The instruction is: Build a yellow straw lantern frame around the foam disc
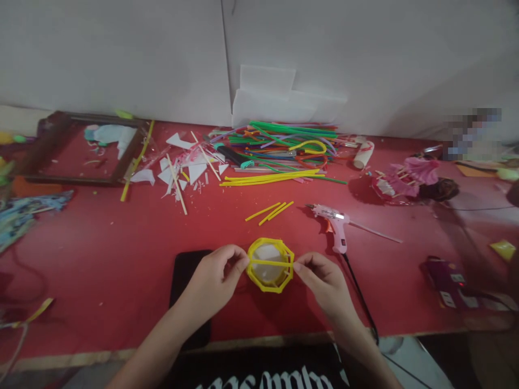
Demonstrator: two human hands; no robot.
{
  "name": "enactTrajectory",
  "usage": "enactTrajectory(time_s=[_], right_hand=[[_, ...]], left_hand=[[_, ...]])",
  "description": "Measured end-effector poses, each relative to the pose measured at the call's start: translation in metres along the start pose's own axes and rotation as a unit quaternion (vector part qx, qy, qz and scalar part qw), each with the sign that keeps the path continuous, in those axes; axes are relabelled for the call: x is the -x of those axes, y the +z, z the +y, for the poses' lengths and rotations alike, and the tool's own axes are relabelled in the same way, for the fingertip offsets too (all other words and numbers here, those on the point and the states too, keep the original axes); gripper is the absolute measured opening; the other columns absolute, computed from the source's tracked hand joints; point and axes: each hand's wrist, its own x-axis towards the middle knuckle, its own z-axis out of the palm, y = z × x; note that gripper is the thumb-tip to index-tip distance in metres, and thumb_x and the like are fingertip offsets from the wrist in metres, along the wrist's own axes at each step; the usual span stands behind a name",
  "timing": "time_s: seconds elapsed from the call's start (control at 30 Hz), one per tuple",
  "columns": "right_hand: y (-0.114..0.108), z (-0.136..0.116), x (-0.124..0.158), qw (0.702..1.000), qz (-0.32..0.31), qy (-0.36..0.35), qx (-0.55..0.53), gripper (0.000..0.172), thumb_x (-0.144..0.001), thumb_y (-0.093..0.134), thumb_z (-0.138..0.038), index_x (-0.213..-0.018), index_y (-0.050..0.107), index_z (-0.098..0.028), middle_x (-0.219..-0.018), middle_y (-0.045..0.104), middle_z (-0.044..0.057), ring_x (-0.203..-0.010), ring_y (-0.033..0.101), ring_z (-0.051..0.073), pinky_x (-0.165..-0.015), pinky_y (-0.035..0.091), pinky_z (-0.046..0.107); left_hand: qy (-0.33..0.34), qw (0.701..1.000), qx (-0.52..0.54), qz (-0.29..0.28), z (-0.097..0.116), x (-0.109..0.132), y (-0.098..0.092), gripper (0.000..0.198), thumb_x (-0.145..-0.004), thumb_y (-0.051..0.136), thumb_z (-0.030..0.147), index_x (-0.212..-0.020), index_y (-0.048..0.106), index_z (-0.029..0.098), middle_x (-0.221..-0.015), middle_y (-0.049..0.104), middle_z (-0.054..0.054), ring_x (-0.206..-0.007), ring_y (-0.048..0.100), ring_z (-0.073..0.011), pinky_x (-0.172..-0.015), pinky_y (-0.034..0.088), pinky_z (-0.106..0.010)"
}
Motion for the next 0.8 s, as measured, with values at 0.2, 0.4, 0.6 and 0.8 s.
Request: enactTrajectory(time_s=[0.2, 0.4, 0.6, 0.8], right_hand=[[0.001, 0.002, -0.002, 1.000, -0.010, 0.017, -0.022, 0.031, -0.075, 0.079, -0.048, -0.066, 0.066, -0.021, -0.058, 0.053, -0.002, -0.053, 0.039, 0.011, -0.050, 0.035, 0.025], [0.004, 0.003, -0.003, 0.999, -0.018, 0.020, -0.047, 0.026, -0.076, 0.076, -0.044, -0.068, 0.065, -0.022, -0.058, 0.049, -0.004, -0.054, 0.040, 0.011, -0.051, 0.033, 0.026], [0.008, 0.002, -0.011, 0.997, -0.017, 0.024, -0.064, 0.024, -0.073, 0.076, -0.040, -0.065, 0.062, -0.021, -0.061, 0.055, -0.003, -0.060, 0.047, 0.013, -0.059, 0.040, 0.026], [0.012, -0.001, -0.027, 0.997, -0.016, 0.024, -0.073, 0.022, -0.071, 0.074, -0.039, -0.065, 0.062, -0.022, -0.067, 0.061, -0.001, -0.066, 0.053, 0.015, -0.064, 0.045, 0.027]], left_hand=[[-0.014, 1.000, 0.019, -0.010, 0.001, -0.001, -0.002, 0.030, -0.092, 0.054, 0.045, -0.082, 0.069, 0.022, -0.076, 0.076, -0.003, -0.066, 0.069, -0.0186, -0.057, 0.048, -0.027], [-0.038, 0.995, 0.080, -0.041, -0.004, -0.001, -0.004, 0.026, -0.087, 0.059, 0.044, -0.080, 0.070, 0.021, -0.075, 0.074, -0.002, -0.066, 0.067, -0.0163, -0.061, 0.050, -0.025], [-0.063, 0.985, 0.160, -0.032, -0.007, -0.002, -0.001, 0.025, -0.081, 0.065, 0.042, -0.072, 0.064, 0.019, -0.069, 0.068, 0.000, -0.060, 0.059, -0.0121, -0.058, 0.046, -0.023], [-0.074, 0.978, 0.196, -0.015, -0.010, -0.010, 0.001, 0.023, -0.077, 0.068, 0.039, -0.070, 0.064, 0.018, -0.065, 0.065, 0.001, -0.056, 0.054, -0.0107, -0.055, 0.043, -0.022]])
